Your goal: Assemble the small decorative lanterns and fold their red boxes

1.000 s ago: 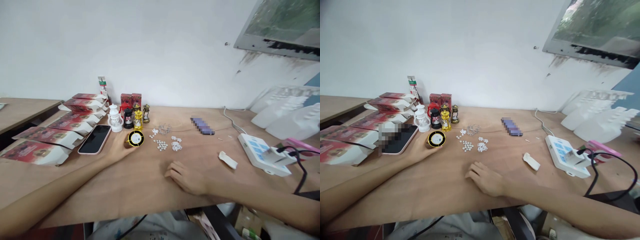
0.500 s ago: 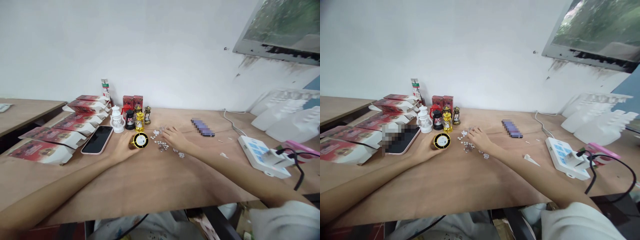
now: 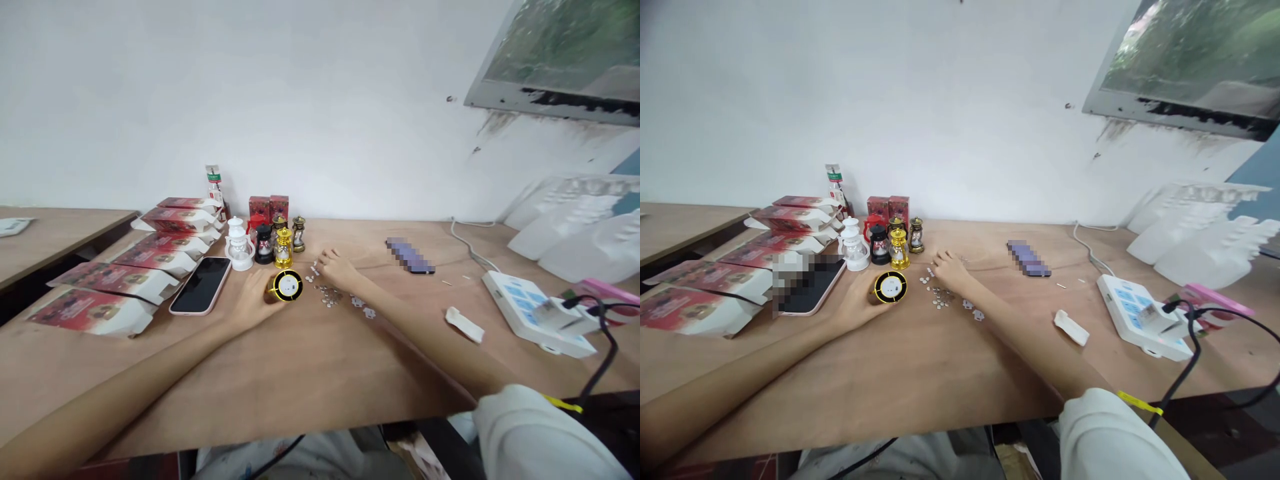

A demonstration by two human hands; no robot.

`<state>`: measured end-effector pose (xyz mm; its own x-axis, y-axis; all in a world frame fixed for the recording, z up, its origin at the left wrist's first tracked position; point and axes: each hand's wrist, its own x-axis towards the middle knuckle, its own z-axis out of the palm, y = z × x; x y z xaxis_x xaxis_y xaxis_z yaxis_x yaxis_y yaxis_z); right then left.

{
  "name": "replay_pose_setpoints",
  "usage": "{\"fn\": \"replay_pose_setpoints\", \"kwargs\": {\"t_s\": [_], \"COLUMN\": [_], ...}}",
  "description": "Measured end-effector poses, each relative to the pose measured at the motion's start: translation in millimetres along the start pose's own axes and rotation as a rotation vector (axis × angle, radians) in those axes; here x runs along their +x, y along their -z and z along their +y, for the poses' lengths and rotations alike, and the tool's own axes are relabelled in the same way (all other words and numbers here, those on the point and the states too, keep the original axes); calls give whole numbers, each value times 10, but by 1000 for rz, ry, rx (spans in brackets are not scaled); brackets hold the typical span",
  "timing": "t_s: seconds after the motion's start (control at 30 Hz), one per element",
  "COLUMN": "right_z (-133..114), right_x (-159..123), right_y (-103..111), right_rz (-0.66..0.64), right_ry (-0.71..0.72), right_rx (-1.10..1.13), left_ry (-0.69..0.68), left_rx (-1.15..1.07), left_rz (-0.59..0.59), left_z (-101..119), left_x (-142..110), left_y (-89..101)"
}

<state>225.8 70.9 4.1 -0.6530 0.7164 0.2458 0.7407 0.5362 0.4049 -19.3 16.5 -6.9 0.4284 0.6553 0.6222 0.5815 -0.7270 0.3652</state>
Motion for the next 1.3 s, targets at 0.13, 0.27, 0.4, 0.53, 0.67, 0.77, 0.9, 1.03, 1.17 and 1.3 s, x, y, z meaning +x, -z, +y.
{"fn": "replay_pose_setpoints", "kwargs": {"t_s": [0.13, 0.27, 0.4, 0.53, 0.67, 0.77, 0.9, 1.03, 1.17, 1.3], "right_z": [-3, -157, -583, -981, -1078, -1051, -1034, -1036, -1020, -987], "right_x": [-30, -73, -173, -302, -390, -413, -414, -400, -362, -317], "right_y": [-95, -56, 121, 278, 365, 397, 413, 399, 332, 261], "right_rz": [144, 415, 692, 724, 725, 712, 689, 663, 612, 514], "right_ry": [-168, -399, -581, -635, -472, -401, -363, -357, -455, -570], "right_rx": [114, 609, 1196, 1430, 1331, 1239, 1227, 1288, 1427, 1584], "left_ry": [8, 13, 4, -29, -18, -20, -121, -147, -134, -124], "left_rx": [-16, -84, -133, -83, -44, -13, 79, 195, 330, 439], "left_rz": [6, 36, 52, 78, 87, 73, 70, 53, 48, 70], "left_z": [19, 16, 1, 11, 45, 63, 56, 46, 78, 142], "left_x": [3, -29, -70, -65, -33, -29, -55, -76, -89, -99], "left_y": [8, 9, 8, 28, 43, 49, 57, 60, 70, 80]}}
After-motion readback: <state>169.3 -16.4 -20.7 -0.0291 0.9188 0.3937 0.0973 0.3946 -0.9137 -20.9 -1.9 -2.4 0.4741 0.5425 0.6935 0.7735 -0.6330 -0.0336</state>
